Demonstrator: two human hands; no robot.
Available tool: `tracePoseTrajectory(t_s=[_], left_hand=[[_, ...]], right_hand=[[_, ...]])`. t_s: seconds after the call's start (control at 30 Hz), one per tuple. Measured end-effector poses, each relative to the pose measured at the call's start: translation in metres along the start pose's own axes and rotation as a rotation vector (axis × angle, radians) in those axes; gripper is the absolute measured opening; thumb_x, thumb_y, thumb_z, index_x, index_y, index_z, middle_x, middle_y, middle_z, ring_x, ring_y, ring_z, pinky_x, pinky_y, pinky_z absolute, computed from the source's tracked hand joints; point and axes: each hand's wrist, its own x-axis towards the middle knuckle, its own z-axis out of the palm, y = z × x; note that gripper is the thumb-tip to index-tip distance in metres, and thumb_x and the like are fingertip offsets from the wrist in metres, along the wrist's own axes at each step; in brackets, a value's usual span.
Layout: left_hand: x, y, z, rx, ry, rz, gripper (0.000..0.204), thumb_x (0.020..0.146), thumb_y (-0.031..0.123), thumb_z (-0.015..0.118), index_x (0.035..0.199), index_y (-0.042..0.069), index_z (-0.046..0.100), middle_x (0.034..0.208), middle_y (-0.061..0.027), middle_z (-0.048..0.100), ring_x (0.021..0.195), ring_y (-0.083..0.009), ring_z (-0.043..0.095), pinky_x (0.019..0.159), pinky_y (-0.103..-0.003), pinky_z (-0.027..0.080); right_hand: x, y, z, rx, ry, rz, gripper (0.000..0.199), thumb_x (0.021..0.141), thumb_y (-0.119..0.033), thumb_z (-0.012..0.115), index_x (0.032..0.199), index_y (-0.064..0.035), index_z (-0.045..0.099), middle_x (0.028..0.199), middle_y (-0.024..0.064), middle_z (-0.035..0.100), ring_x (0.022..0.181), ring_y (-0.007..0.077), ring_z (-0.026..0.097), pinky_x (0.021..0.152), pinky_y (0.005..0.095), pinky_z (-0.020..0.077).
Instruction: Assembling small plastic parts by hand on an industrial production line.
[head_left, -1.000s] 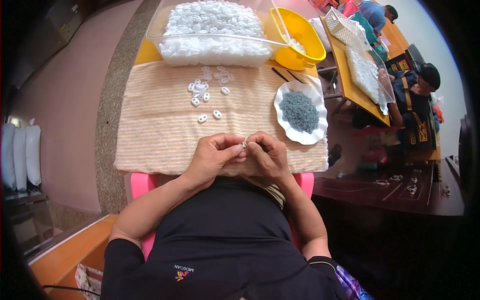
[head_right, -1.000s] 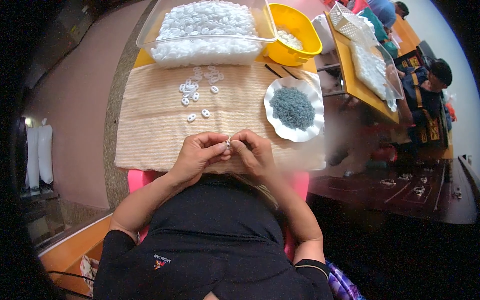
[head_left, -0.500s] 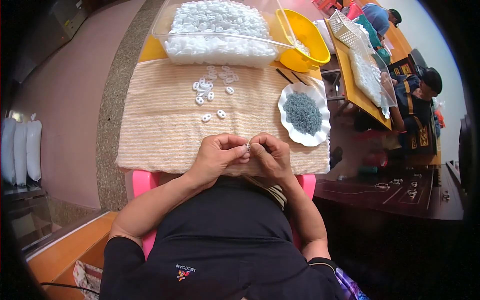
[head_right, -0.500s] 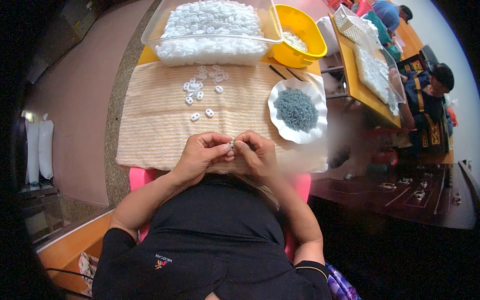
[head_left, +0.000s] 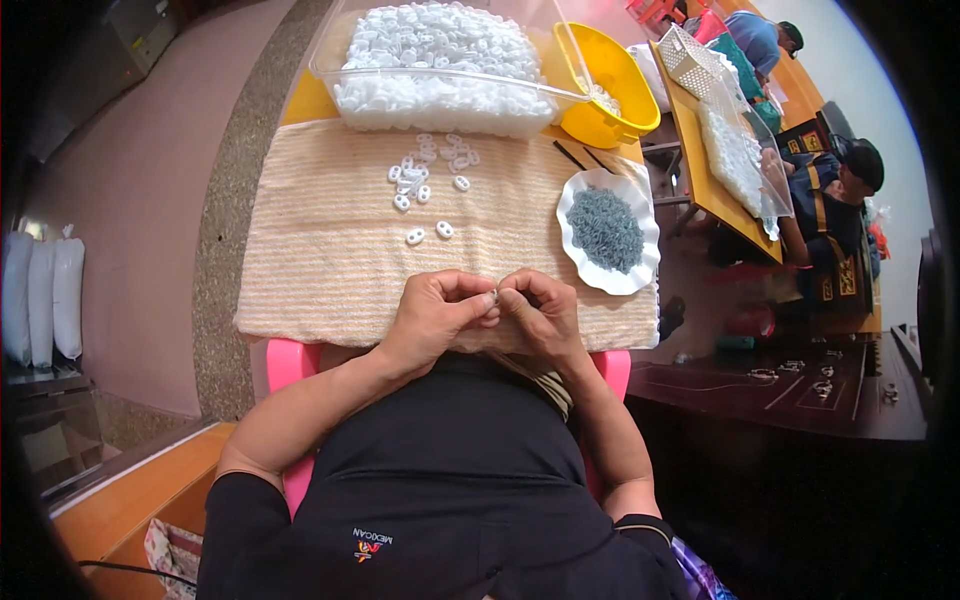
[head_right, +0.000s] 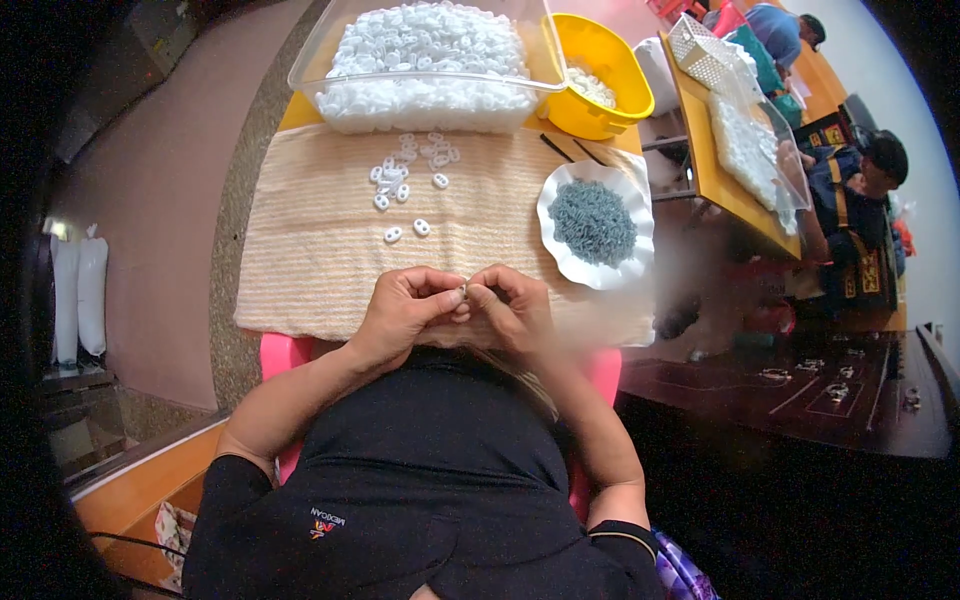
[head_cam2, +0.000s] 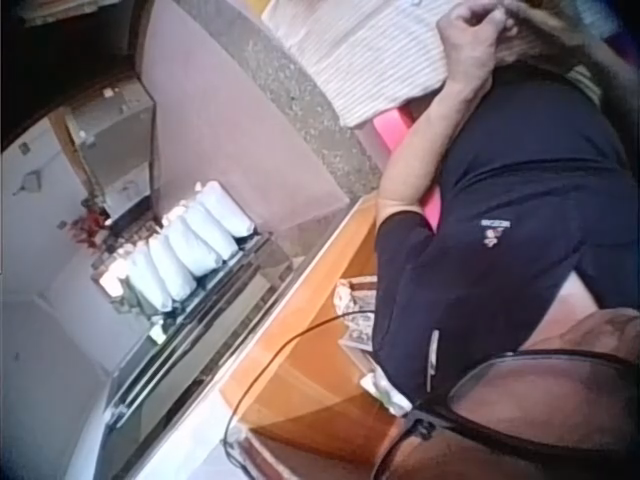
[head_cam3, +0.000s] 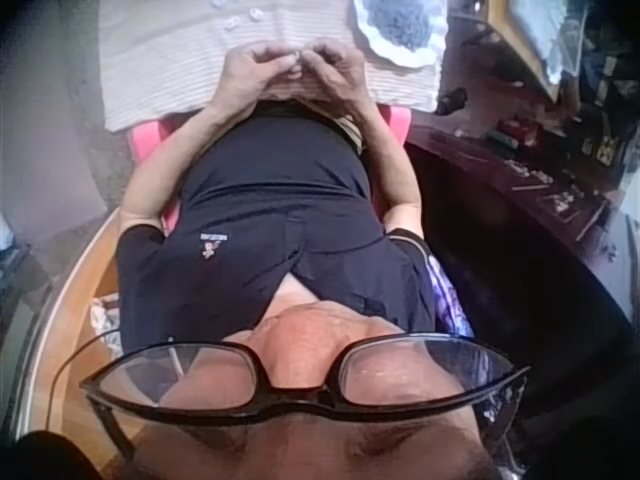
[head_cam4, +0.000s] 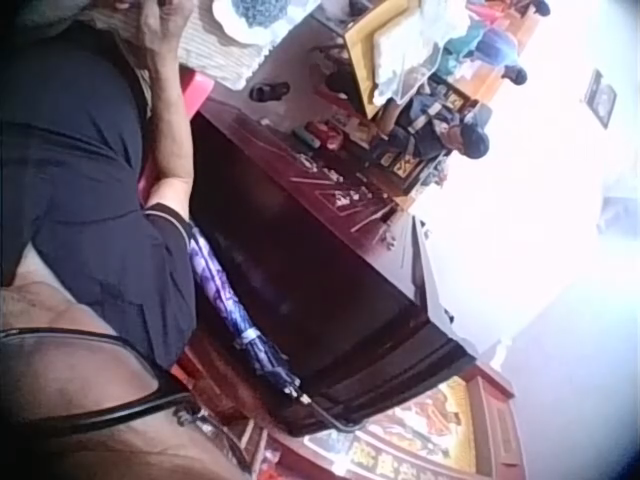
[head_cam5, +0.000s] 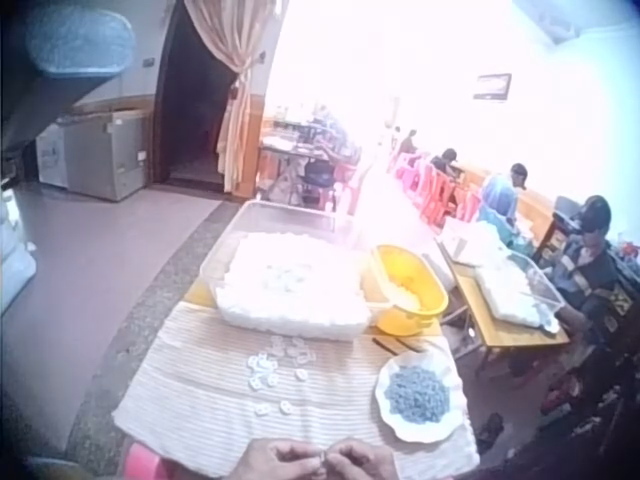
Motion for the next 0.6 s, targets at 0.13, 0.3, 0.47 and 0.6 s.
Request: tracePoseTrajectory(t_s=[0.13,0.3,0.47,0.6], left_hand=[[0.000,0.000,0.001,-0.013,0.022,-0.009,0.016,0.090,0.000,0.062,0.104,-0.006,0.064,0.090,-0.0106,0.068,0.081,-0.0134,0.066,0.075,-0.026,0.056],[0.002,-0.003,-0.003,-0.028,-0.016,0.002,0.017,0.090,0.001,0.062,0.105,-0.006,0.063,0.091,-0.0105,0.068,0.081,-0.0132,0.066,0.076,-0.026,0.056],[0.001,0.000,-0.001,-0.043,-0.017,-0.024,0.017,0.091,0.001,0.062,0.105,-0.006,0.063,0.091,-0.0108,0.068,0.082,-0.0134,0.065,0.076,-0.026,0.056],[0.001,0.000,-0.002,-0.031,-0.034,-0.016,0.017,0.091,0.002,0.061,0.106,-0.006,0.063,0.091,-0.0107,0.068,0.082,-0.0137,0.066,0.077,-0.025,0.056]], right_hand=[[-0.001,-0.001,0.000,-0.056,0.023,0.001,0.007,0.091,-0.004,0.062,0.089,0.0020,0.064,0.081,0.0011,0.065,0.075,0.0052,0.057,0.067,0.0205,0.0462],[-0.003,-0.003,-0.004,-0.171,0.014,-0.061,0.006,0.091,-0.003,0.061,0.093,0.0017,0.065,0.087,0.0036,0.066,0.081,0.0077,0.059,0.071,0.0217,0.0473],[-0.004,0.003,-0.009,-0.048,-0.032,-0.042,0.009,0.091,-0.001,0.060,0.097,0.0035,0.066,0.089,0.0046,0.067,0.083,0.0089,0.060,0.074,0.0226,0.0488],[-0.004,0.003,-0.009,0.016,-0.036,0.058,0.009,0.092,0.000,0.060,0.097,0.0043,0.065,0.089,0.0039,0.067,0.081,0.0078,0.060,0.073,0.0221,0.0495]])
